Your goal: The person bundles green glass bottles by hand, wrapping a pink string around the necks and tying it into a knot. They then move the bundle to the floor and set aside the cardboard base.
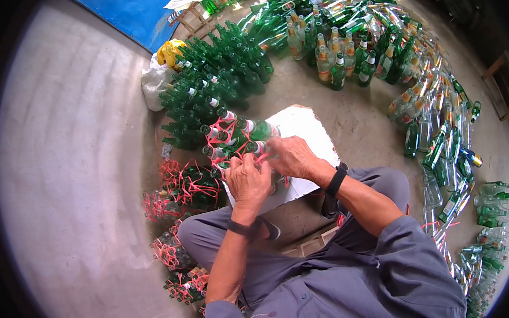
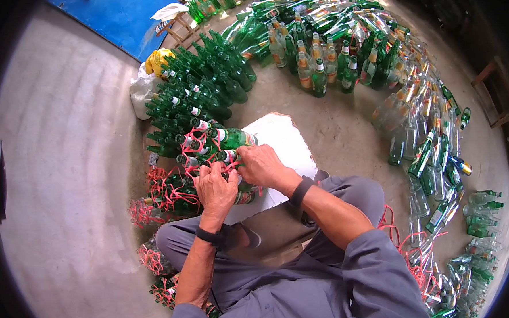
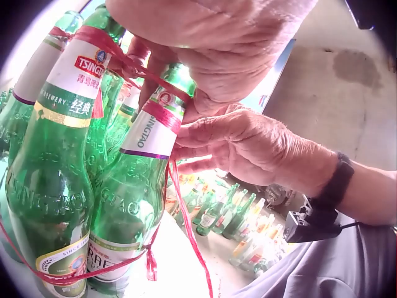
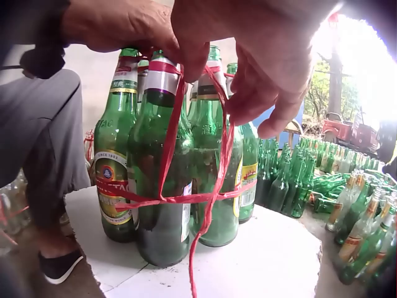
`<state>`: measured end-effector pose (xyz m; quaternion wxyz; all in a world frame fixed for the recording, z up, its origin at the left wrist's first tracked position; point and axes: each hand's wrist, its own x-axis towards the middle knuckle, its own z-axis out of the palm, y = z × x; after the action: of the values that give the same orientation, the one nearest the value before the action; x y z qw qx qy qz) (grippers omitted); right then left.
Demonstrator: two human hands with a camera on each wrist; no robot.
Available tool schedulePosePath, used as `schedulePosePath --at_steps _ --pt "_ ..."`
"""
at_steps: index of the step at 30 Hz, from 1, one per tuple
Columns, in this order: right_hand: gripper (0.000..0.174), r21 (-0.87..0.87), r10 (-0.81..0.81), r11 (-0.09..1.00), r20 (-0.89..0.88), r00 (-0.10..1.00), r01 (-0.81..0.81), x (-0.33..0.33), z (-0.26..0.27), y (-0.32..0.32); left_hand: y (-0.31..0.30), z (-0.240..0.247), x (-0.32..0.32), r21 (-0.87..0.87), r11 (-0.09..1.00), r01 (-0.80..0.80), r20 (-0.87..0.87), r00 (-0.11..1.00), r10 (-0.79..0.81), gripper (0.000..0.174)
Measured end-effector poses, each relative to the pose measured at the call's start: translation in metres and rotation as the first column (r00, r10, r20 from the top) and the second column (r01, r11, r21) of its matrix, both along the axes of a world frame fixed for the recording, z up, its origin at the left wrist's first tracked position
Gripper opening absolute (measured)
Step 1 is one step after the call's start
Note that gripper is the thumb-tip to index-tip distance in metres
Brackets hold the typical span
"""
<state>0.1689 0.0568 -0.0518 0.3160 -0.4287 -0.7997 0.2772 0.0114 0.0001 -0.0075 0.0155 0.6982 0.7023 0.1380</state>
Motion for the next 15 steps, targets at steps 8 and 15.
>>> schedulePosePath --at_steps 8,15 --pt "0.025 -0.421 0.085 0.878 -0.332 0.939 -0.228 0.008 0.0 0.011 0.001 0.0 -0.001 -0.012 1.0 -0.004 -0.017 1.0 0.004 0.032" --pt "0.028 -0.543 0.145 0.763 -0.385 0.912 -0.35 0.022 0.036 0.017 -0.001 0.006 0.001 -0.008 1.0 -0.002 0.009 1.0 0.002 0.033"
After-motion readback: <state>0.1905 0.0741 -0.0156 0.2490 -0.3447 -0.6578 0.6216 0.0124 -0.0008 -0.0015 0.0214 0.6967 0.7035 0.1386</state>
